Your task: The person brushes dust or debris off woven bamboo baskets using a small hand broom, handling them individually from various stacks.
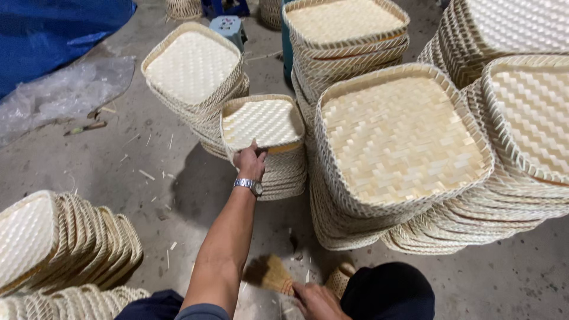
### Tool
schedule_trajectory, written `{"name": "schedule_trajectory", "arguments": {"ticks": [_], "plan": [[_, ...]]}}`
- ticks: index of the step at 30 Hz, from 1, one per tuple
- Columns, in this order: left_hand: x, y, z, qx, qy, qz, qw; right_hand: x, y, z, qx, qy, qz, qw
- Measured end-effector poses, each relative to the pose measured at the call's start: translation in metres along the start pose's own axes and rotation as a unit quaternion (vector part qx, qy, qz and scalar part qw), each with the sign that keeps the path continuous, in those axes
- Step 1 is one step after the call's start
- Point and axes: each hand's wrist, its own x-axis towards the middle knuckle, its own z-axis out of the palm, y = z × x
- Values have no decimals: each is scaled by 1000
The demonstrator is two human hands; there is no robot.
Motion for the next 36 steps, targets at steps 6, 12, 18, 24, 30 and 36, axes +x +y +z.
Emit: {"name": "schedule_trajectory", "arguments": {"ticks": [6, 12, 18, 24, 30, 36], "plan": [[-27, 4, 11, 116, 22, 101, 988, 27, 48, 35, 1, -112, 46, 993], [-52, 28, 14, 230, 10, 69, 971, 51, 115, 86, -38, -134, 27, 990], [-31, 40, -18, 372, -33, 50, 926, 55, 119, 89, -61, -130, -4, 990], [-36, 43, -40, 488, 134, 354, 787, 26, 68, 48, -29, -64, 4, 998], [-23, 48, -47, 476, 7, 334, 813, 12, 14, 10, -20, -87, 74, 993], [-5, 38, -54, 479, 22, 355, 802, 8, 6, 3, -7, -76, 61, 995]]}}
